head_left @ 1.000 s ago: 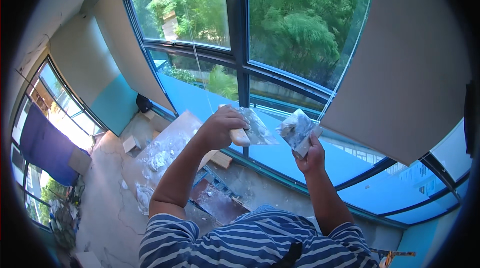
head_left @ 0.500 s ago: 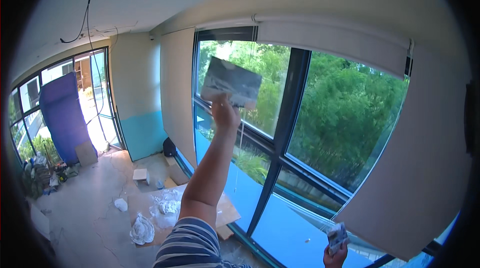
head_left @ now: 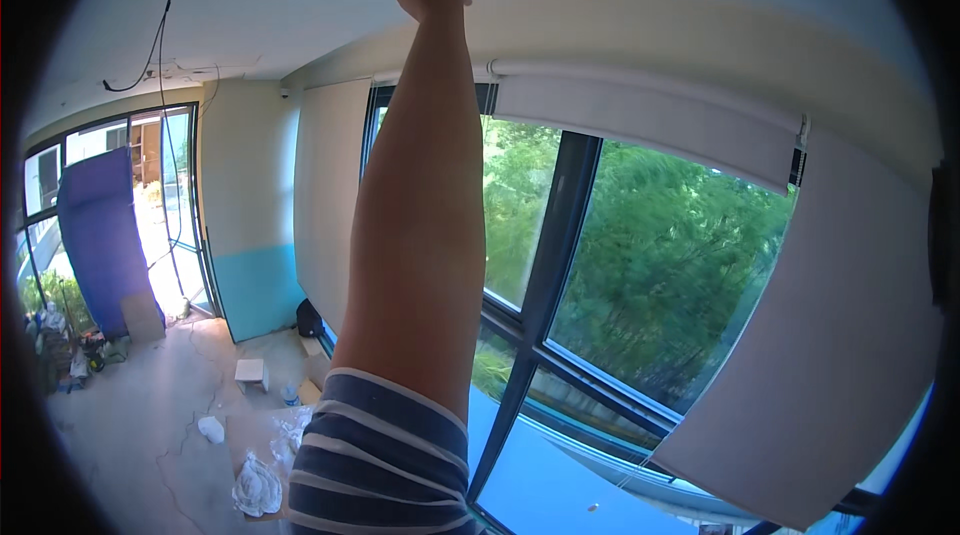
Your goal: The person scoops plaster compound from a wooden board using putty knives and applies it across the ceiling, smoothing it out with the blades.
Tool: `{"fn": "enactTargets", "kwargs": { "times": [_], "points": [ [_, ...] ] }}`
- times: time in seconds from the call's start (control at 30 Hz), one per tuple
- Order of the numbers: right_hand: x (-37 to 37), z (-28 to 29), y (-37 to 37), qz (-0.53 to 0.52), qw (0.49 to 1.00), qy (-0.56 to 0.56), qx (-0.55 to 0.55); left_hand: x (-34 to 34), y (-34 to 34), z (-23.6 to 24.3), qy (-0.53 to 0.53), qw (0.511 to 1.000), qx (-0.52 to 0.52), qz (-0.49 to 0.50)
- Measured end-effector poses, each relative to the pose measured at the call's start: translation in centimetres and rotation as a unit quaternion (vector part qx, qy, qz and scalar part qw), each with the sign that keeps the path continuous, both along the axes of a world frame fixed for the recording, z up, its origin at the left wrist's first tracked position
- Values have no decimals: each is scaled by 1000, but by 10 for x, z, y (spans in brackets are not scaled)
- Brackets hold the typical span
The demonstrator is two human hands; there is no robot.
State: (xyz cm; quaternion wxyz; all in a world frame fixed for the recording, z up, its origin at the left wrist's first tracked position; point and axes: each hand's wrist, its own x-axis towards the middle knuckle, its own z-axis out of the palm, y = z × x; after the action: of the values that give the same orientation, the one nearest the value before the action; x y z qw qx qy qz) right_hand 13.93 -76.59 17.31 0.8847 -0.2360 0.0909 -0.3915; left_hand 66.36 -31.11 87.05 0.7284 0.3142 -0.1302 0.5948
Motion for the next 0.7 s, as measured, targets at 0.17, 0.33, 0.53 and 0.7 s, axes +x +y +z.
{"fn": "enactTargets", "kwargs": {
  "times": [0.17, 0.33, 0.53, 0.7],
  "points": [
    [-22, -8, 1, -14, 1000, -19, 5, -6, 5, 48, 78, 996, 51, -12],
    [-36, -15, 1, 17, 998, -64, -4, -35, -20, 80, 53, 991, 82, 86],
    [-42, -16, 9, -58, 997, -21, 36, -97, -63, 7, -55, 990, 117, 49],
    [-38, -17, 7, -52, 998, 2, 27, -36, -4, 20, 4, 996, -54, 69]
  ]
}}
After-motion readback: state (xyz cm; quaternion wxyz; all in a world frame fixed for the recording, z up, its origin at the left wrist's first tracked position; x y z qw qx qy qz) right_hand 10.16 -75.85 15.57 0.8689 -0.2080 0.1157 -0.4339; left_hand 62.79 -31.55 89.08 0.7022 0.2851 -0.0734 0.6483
